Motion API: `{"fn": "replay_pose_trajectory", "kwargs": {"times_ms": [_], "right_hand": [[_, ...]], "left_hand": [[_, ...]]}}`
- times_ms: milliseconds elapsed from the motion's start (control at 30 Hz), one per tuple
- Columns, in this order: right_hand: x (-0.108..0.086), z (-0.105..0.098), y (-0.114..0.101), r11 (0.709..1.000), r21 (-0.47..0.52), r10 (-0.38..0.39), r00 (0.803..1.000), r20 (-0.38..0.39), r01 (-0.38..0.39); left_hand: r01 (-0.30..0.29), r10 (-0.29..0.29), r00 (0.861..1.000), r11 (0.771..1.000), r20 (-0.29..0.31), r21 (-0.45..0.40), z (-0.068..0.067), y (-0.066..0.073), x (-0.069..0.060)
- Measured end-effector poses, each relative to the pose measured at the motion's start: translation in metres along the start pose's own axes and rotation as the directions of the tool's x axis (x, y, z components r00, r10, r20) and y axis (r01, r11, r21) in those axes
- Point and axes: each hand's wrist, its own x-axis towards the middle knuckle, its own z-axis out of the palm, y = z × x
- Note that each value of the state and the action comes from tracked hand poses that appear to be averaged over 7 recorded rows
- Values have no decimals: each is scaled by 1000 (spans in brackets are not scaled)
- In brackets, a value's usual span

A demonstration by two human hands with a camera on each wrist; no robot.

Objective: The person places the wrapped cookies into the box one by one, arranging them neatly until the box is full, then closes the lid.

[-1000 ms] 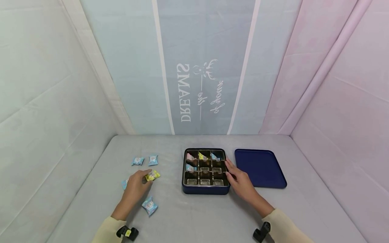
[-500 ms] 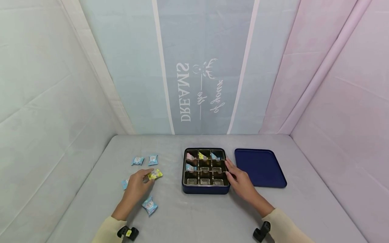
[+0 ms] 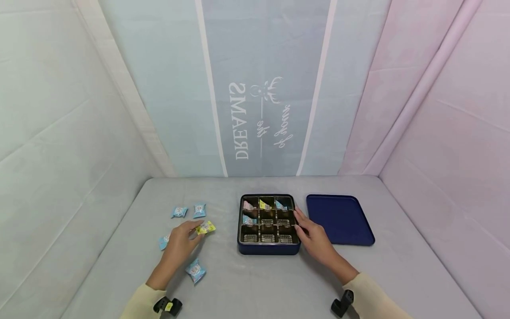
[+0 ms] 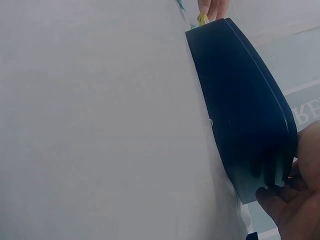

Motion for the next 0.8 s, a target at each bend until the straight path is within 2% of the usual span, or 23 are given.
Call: {"fn": "replay_pose_trajectory", "kwargs": {"times_ms": [300, 600, 800], "right_hand": [[1, -3, -2, 1000, 4, 3, 1000, 7, -3], [0, -2, -3, 1000, 17, -2, 1000, 2, 2], [0, -4, -4, 1000, 6, -10, 1000, -6, 10]], "left_hand": [[-1, 1, 1000, 1000, 29, -1, -4, 14, 0], [-17, 16, 1000, 999, 20, 30, -2, 24, 1], [-58, 58, 998, 997, -2, 51, 0, 29, 2]]}}
